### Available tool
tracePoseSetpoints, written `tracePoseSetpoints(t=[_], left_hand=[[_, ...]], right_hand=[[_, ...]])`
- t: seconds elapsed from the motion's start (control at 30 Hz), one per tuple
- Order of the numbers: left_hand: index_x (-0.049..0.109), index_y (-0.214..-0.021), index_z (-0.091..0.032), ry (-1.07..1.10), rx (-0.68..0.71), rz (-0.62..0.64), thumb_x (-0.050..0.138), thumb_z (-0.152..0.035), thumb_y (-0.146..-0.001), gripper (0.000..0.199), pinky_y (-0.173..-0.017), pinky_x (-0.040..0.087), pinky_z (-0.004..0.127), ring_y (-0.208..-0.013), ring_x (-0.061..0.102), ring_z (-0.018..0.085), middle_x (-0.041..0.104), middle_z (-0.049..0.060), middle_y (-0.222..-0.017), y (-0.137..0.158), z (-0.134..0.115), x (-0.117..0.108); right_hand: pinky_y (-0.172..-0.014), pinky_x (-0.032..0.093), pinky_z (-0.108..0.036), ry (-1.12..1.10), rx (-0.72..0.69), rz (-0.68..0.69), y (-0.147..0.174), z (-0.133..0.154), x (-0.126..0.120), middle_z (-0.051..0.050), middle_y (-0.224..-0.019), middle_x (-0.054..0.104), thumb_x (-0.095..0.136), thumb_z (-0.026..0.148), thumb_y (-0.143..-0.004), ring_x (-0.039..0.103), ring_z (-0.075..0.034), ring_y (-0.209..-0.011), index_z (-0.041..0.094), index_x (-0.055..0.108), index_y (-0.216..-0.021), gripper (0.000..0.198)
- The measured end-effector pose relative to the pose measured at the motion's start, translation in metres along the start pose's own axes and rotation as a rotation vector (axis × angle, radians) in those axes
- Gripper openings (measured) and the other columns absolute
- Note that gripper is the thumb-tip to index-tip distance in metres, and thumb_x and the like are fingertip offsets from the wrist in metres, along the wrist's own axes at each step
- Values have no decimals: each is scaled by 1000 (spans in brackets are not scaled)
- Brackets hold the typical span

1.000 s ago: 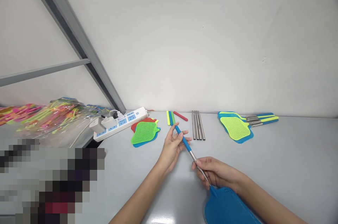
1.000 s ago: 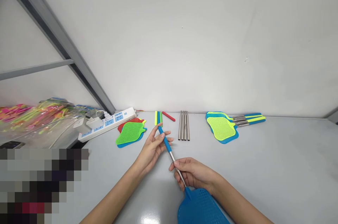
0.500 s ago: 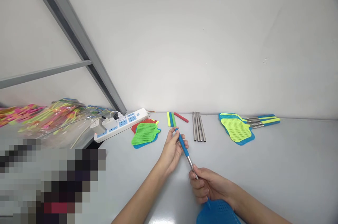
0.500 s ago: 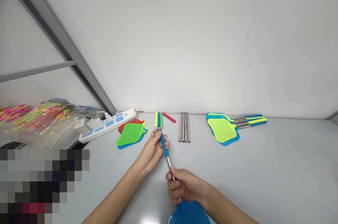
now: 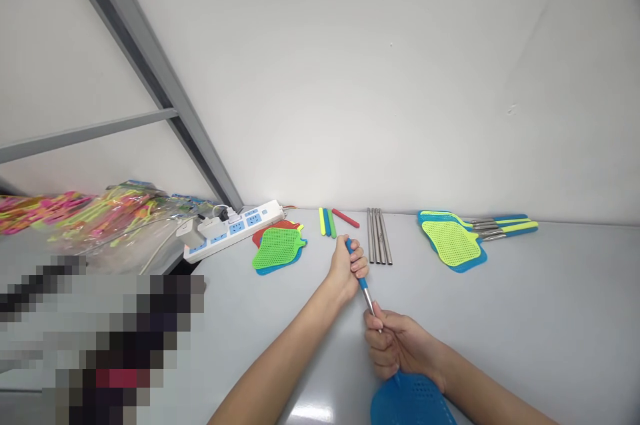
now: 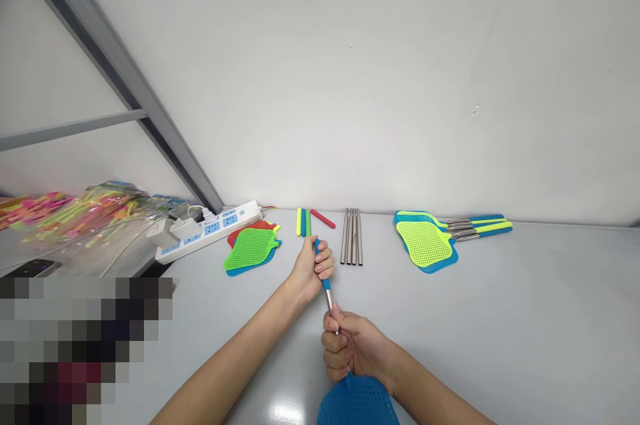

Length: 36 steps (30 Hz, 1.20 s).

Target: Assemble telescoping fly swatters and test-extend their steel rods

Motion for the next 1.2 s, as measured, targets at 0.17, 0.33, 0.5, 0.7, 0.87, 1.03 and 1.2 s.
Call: tracePoseSetpoints(t=[0.17,0.33,0.5,0.7,0.87,1.03,1.2], left_hand=[[29,-49,-19,23,-54,22,37,-31,-75,30,-26,9,16,-26,14,4,16,-9,-36,-6,4,1],[34,-55,-17,88,14,12,38,-38,-80,33,-26,11,14,-27,15,2,18,-10,-40,-6,16,-4],[36,-60,-16,147,54,23,40,-46,-78,35,-27,14,12,-29,15,1,18,-10,-43,-3,26,-6],[36,-61,-16,183,80,18,37,-51,-77,38,-27,14,11,-30,13,1,17,-10,-44,1,29,-9],[36,-61,-16,207,99,17,36,-51,-77,39,-26,14,11,-30,12,1,16,-9,-45,6,29,-5],[36,-60,-16,228,98,23,38,-51,-76,38,-26,14,11,-30,11,1,15,-9,-44,6,31,0],[36,-61,-16,259,42,39,38,-48,-78,37,-27,18,11,-30,14,1,15,-9,-45,0,35,-2]], right_hand=[[-36,16,-19,0,-29,-3,0,0,-2,8,-44,26,41,43,-80,19,-5,-32,17,41,-63,31],[-34,17,-18,-30,-46,-45,1,3,-6,8,-43,26,43,42,-80,19,-4,-31,17,42,-62,30],[-31,17,-17,-40,-49,-64,1,5,-7,9,-41,25,48,41,-77,16,-4,-30,17,42,-60,30],[-30,15,-16,-54,-34,-101,1,5,-6,9,-40,25,47,37,-78,14,-3,-30,17,40,-59,29],[-30,13,-16,-43,-14,-137,2,8,-2,9,-40,24,47,36,-78,12,-3,-30,17,39,-57,29],[-30,12,-15,-41,-13,-163,5,14,1,9,-41,25,51,36,-75,12,-3,-31,17,39,-58,29],[-30,11,-15,-86,-39,-191,5,18,2,9,-42,24,50,34,-77,12,-3,-31,16,39,-59,27]])
Point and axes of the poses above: each hand's wrist, its own y-axis away from the middle knuckle, its own x-axis out of the palm, z = x × y, the point moved 5 cm from there along -y, towards the middle knuckle
